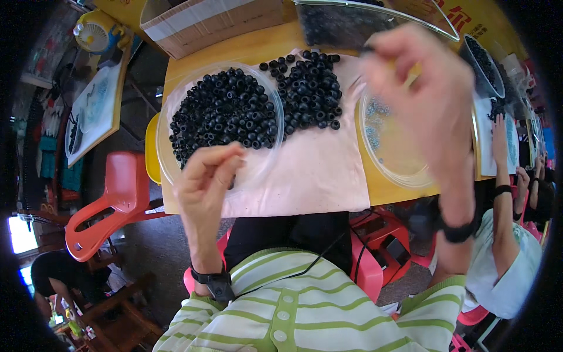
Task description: The person is assembling small plastic components by inserting a smaller part into a larger circular housing.
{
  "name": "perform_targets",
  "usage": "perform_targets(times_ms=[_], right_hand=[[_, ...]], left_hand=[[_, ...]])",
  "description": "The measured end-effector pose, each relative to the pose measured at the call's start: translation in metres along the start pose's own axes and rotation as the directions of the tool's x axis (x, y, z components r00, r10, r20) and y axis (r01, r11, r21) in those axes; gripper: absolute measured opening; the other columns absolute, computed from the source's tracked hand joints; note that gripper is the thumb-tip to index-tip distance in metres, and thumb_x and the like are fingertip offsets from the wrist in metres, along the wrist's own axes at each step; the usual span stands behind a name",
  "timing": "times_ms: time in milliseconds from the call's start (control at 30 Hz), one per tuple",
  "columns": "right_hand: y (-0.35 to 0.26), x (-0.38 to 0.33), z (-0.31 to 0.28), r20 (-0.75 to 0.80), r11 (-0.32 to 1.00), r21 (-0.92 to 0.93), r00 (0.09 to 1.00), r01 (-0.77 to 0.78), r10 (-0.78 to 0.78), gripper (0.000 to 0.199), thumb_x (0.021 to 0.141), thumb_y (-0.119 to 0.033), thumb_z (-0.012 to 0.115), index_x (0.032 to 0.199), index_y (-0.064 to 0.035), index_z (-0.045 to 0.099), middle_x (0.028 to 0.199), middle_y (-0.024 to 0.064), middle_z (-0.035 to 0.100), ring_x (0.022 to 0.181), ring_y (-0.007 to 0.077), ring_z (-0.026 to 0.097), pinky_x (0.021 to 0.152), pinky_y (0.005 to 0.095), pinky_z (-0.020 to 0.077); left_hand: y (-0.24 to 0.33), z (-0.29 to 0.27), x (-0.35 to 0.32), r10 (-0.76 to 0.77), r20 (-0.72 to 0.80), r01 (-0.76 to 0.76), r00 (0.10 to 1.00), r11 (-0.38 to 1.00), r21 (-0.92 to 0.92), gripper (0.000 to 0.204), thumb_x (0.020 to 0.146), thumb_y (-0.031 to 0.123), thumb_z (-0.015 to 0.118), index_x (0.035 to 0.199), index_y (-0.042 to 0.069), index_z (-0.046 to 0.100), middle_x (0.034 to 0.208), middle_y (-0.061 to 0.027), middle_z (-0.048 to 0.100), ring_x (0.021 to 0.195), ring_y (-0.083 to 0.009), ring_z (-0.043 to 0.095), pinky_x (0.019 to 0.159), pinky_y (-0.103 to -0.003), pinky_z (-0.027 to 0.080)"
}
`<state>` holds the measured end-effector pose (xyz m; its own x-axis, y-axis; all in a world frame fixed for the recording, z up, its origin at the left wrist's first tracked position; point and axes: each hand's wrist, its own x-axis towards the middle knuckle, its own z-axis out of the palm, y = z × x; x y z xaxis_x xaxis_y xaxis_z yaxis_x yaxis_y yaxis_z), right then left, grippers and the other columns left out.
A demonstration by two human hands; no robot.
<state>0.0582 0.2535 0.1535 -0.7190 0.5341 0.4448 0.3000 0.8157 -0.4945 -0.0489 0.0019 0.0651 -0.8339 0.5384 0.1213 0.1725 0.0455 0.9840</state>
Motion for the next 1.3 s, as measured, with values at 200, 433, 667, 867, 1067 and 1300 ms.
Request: perform_targets(times_ms=[200,433,667,867,1067,1300], right_hand=[[0.101,0.096,-0.014,-0.060,0.957,-0.246,0.988,-0.154,0.144,0.036,0.090,-0.036,0.068,0.111,-0.0068,0.069,0.095,0.0043,0.073,0.089,0.0105,0.067,0.084,0.0252,0.0485],[0.093,0.061,-0.015,-0.131,0.969,-0.227,0.989,-0.102,0.073,0.035,0.088,-0.034,0.072,0.112,-0.0075,0.072,0.090,0.0039,0.072,0.076,0.0095,0.062,0.073,0.0265,0.0498],[0.055,-0.041,-0.022,0.125,0.986,0.003,0.978,-0.166,0.165,0.009,0.084,-0.009,0.071,0.091,-0.0033,0.071,0.075,0.0048,0.067,0.059,0.0097,0.056,0.056,0.0253,0.0455],[0.077,-0.097,-0.003,0.295,0.965,0.057,0.928,-0.257,0.229,0.012,0.084,-0.013,0.072,0.092,-0.0052,0.069,0.079,0.0087,0.067,0.060,0.0216,0.062,0.057,0.0328,0.0477],[0.083,-0.104,0.017,0.277,0.968,0.168,0.952,-0.186,0.135,0.015,0.082,-0.008,0.070,0.096,-0.0046,0.067,0.090,0.0121,0.063,0.075,0.0288,0.064,0.066,0.0359,0.0497],[0.099,-0.102,0.015,0.298,0.976,0.148,0.948,-0.161,0.112,0.016,0.081,-0.001,0.067,0.096,-0.0032,0.062,0.095,0.0137,0.062,0.083,0.0344,0.063,0.072,0.0388,0.0508]], left_hand=[[-0.007,-0.029,0.017,0.172,0.032,-0.147,0.985,0.712,0.686,0.024,0.076,0.008,0.079,0.097,0.001,0.070,0.098,-0.0085,0.065,0.088,-0.0222,0.061,0.077,-0.033,0.048],[-0.019,-0.021,0.017,0.160,0.020,-0.125,0.987,0.680,0.723,0.026,0.071,0.006,0.079,0.095,0.003,0.067,0.103,-0.0108,0.058,0.100,-0.0306,0.054,0.087,-0.039,0.044],[-0.023,-0.018,0.018,0.158,0.004,-0.112,0.987,0.678,0.727,0.021,0.071,0.004,0.077,0.089,0.003,0.067,0.099,-0.0104,0.059,0.098,-0.0305,0.055,0.087,-0.040,0.044],[-0.024,-0.013,0.019,0.177,0.050,-0.155,0.983,0.652,0.742,0.017,0.076,0.004,0.074,0.089,0.000,0.064,0.098,-0.0096,0.059,0.096,-0.0259,0.057,0.088,-0.035,0.045],[-0.029,-0.016,0.017,0.212,0.076,-0.198,0.974,0.646,0.737,0.015,0.076,0.002,0.073,0.089,0.000,0.064,0.097,-0.0096,0.060,0.096,-0.0261,0.057,0.087,-0.036,0.044],[-0.003,-0.002,0.001,0.160,0.077,-0.174,0.984,0.789,0.589,0.017,0.077,0.000,0.070,0.093,0.002,0.064,0.103,-0.0088,0.064,0.095,-0.0221,0.059,0.082,-0.033,0.045]])
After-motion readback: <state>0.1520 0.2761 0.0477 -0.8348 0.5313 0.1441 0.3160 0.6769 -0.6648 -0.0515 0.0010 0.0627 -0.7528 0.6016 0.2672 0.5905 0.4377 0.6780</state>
